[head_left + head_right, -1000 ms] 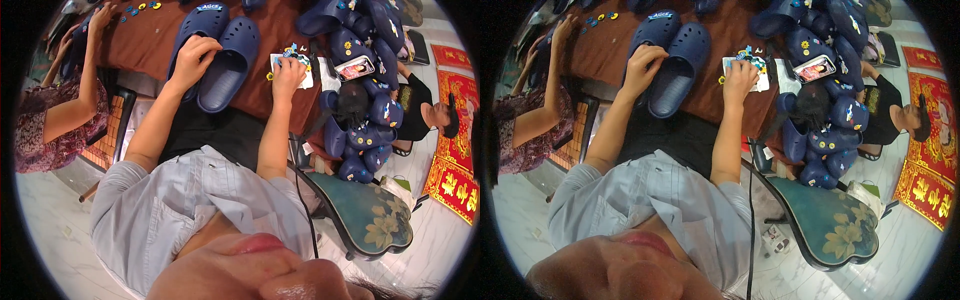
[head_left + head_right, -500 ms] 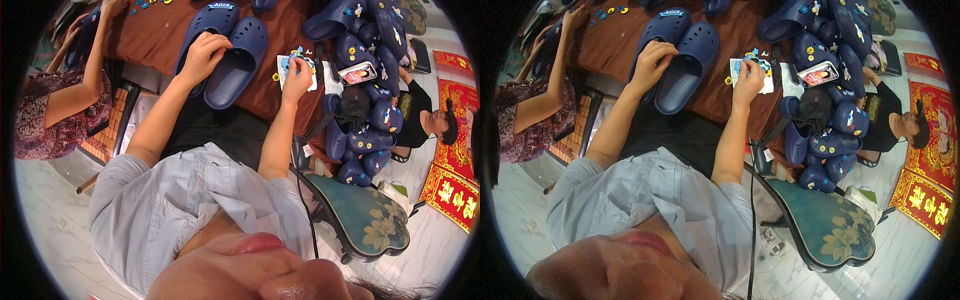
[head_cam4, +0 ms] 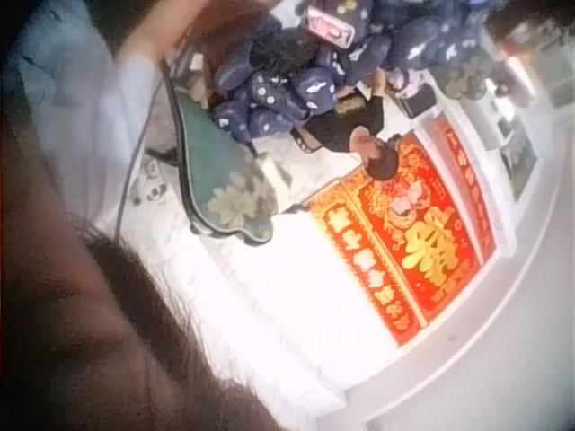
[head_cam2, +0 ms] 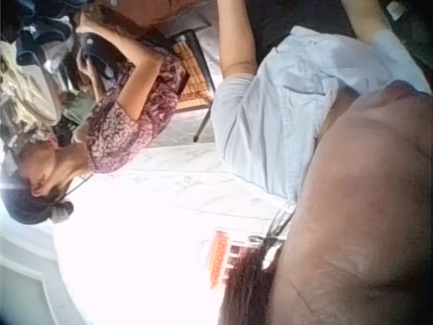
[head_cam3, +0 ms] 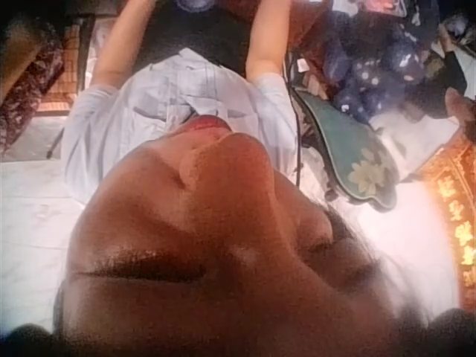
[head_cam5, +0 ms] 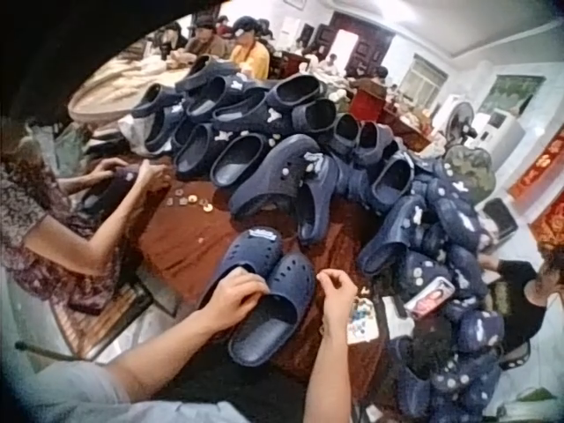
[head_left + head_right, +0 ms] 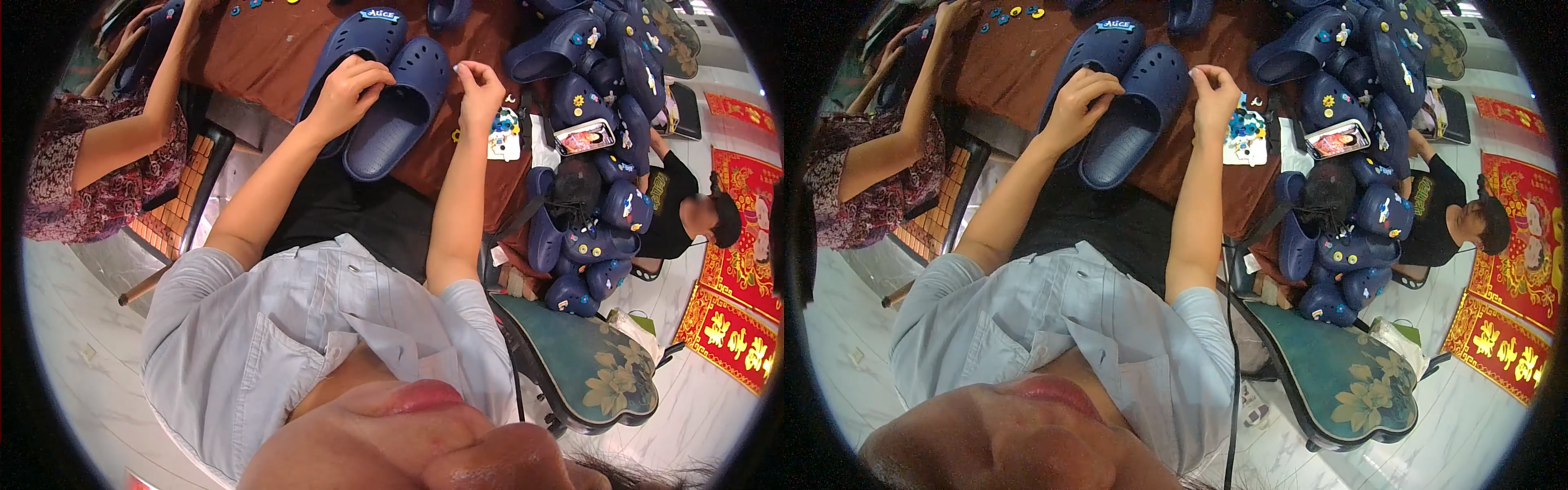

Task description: Attaching decorative charms to blue clogs.

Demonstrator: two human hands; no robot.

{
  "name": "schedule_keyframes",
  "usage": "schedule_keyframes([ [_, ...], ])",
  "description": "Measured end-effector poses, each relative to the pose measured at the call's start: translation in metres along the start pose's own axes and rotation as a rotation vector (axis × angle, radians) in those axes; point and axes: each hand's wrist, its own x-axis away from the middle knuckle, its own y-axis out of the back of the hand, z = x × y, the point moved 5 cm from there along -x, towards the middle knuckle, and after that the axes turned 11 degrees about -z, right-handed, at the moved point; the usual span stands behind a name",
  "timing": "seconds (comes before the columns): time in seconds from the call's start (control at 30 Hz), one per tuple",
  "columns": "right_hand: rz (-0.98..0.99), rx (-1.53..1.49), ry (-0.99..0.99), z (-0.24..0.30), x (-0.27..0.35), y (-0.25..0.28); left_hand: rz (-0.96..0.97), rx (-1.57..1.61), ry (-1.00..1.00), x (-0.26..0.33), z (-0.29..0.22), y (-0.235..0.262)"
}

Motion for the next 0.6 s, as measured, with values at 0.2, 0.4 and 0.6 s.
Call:
schedule_keyframes([
  [0.2, -0.022, 0.105, 0.082, 0.006, -0.002, -0.004, 0.011, -0.008, 0.006, 0.001, 0.0, 0.0],
  [0.4, -0.185, 0.495, 0.278, -0.009, 0.019, 0.067, 0.012, -0.009, 0.002, 0.001, 0.003, -0.002],
  [0.6, -0.214, 0.586, 0.186, -0.016, 0.027, 0.114, 0.01, -0.013, 0.011, 0.001, 0.002, 0.0],
])
